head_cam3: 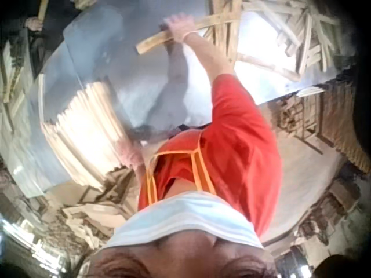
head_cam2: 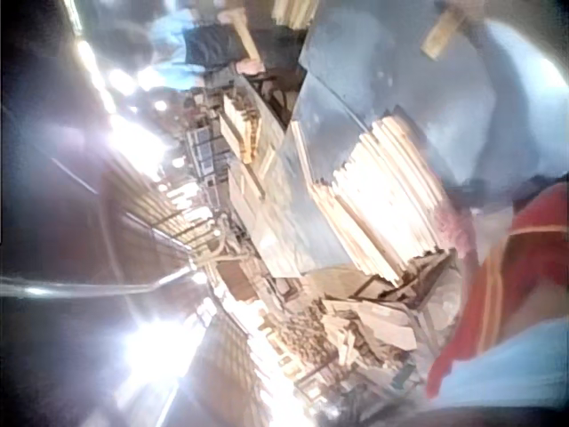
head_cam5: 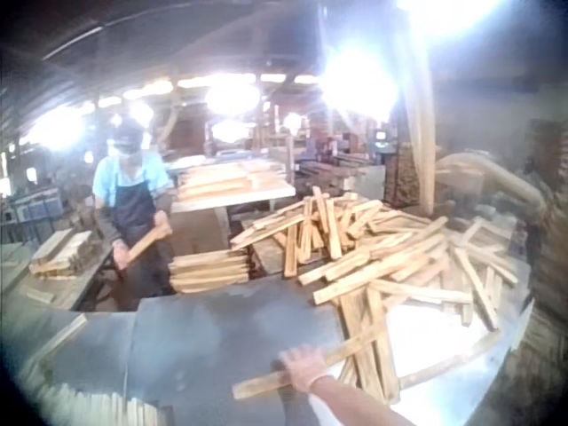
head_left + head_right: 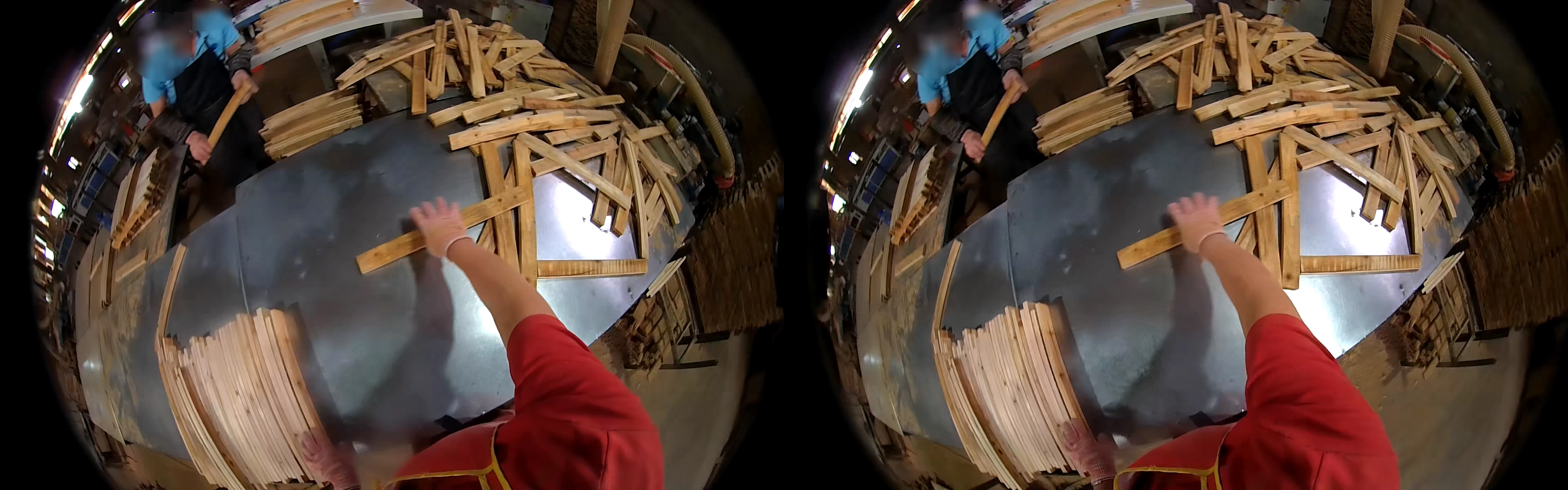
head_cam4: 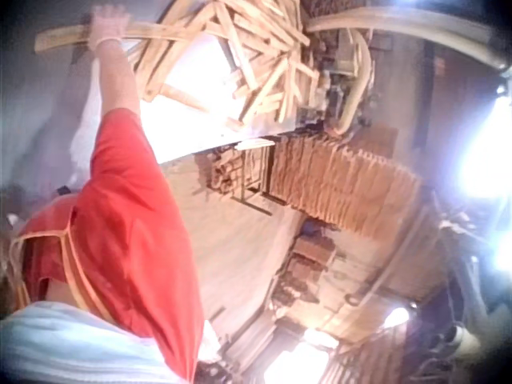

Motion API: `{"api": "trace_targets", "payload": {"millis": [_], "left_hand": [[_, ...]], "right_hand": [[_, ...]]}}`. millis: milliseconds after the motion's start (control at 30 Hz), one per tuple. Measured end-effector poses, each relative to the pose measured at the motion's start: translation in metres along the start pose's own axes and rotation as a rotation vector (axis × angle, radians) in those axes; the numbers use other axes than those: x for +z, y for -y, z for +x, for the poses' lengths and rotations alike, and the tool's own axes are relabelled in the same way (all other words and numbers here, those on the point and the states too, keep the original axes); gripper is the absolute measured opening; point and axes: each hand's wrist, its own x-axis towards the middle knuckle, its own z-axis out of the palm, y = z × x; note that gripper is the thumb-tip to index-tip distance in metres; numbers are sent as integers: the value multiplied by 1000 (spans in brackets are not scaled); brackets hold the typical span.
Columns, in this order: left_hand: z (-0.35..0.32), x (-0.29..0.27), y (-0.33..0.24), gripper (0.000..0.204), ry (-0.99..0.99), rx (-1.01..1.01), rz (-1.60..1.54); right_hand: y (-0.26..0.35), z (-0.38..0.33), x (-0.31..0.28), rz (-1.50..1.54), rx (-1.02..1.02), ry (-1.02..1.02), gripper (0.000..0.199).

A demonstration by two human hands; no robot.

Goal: The person repeatedly picks up thin wooden planks from a large pile on a metal table and stacks them into a neat pile. They handle the planks one at a time or in small groups, aligning them as they build the stack.

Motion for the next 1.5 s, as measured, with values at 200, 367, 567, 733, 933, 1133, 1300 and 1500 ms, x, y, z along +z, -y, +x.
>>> {"api": "trace_targets", "payload": {"millis": [200,367,567,733,933,1133,1300,1500], "left_hand": [[59,-53,-168,100,117,389,-177],[94,-64,-257,99,429,389,-205],[77,-58,-242,83,613,177,-170],[32,4,-123,71,218,71,-318],[5,30,23,82,153,-155,169],[18,-16,-30,92,71,87,5],[12,1,-81,86,75,420,-283],[17,-38,-197,84,295,637,-372]], "right_hand": [[-15,-60,-25,403,-469,332,44],[-97,-65,-52,639,117,158,62],[-129,-109,-4,483,643,330,90],[-106,-153,-4,2076,947,114,83],[-38,-218,-38,2584,1032,454,51],[22,-297,28,1612,503,731,43],[-93,-70,-99,1433,326,105,44],[-223,-22,-87,1159,732,-110,74]]}}
